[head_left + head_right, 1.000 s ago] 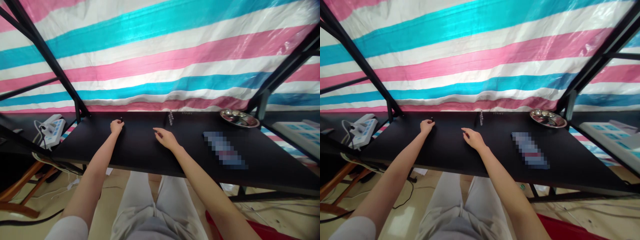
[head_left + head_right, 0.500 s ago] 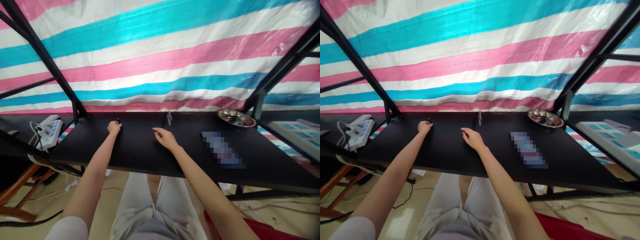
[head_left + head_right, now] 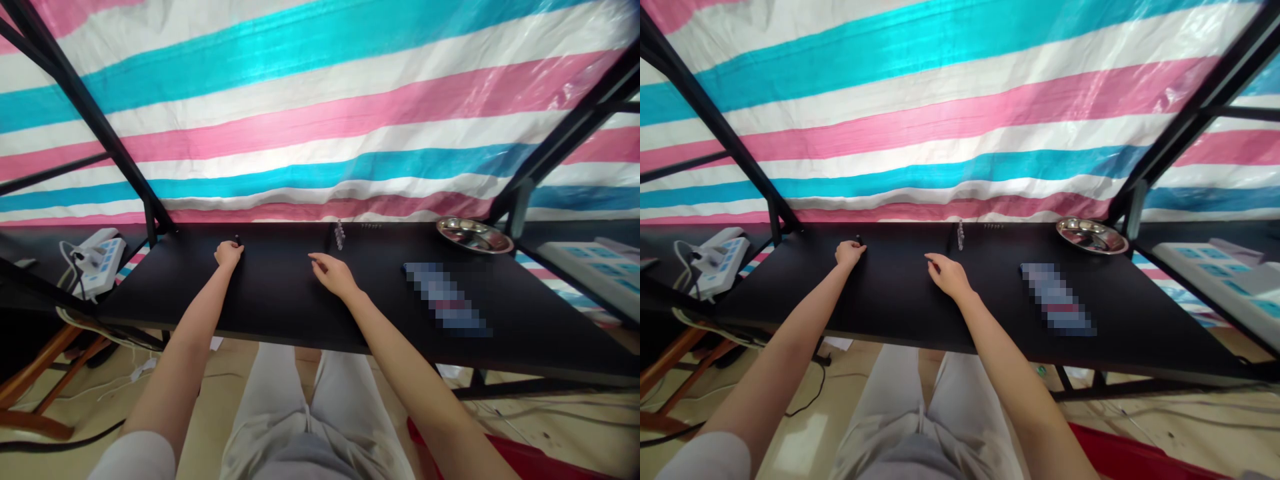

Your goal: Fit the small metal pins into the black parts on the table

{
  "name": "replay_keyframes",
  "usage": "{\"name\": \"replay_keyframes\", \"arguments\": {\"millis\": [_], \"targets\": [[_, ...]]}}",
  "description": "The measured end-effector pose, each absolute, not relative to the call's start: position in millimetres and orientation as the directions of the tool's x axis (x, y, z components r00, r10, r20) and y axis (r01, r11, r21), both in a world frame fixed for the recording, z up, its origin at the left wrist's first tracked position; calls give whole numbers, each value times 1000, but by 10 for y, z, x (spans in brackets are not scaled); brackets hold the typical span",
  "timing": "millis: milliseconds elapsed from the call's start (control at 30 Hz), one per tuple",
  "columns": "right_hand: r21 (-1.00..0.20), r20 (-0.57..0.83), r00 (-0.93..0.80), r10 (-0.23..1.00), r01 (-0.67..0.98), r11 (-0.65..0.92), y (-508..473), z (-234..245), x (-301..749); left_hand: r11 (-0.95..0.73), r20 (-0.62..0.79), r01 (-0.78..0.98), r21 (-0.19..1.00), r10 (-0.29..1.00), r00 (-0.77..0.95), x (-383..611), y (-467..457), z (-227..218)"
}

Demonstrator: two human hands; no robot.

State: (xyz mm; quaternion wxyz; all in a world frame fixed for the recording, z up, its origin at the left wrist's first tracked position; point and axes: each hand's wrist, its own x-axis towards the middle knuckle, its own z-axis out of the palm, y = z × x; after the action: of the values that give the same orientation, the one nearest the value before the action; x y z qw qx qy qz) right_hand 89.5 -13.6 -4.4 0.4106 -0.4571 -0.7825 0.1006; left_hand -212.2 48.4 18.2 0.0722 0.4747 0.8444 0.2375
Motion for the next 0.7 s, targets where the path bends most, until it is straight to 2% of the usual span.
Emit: {"name": "replay_keyframes", "arguments": {"millis": [100,233,333,467,567,633,700], "targets": [[-558,563,-130,816,669,491,-118,-19,941,439,103,773,458,838,-537,-2114,471,193],[-616,586,129,800,712,337,-60,20,1076,450,98,777,441,836,-540,-2092,454,206],[-645,539,266,799,740,189,4,14,1192,464,80,776,427,836,-543,-2092,432,224],[-592,374,288,882,806,-11,79,-60,1283,460,50,797,391,854,-517,-2114,358,284],[-518,260,262,929,850,-95,107,-113,1285,427,69,835,346,876,-477,-2078,262,344],[-489,223,244,944,865,-108,120,-130,1270,328,138,888,321,912,-387,-1988,185,377],[-473,198,236,951,873,-119,136,-132,1251,146,227,943,300,949,-219,-1832,106,396]]}}
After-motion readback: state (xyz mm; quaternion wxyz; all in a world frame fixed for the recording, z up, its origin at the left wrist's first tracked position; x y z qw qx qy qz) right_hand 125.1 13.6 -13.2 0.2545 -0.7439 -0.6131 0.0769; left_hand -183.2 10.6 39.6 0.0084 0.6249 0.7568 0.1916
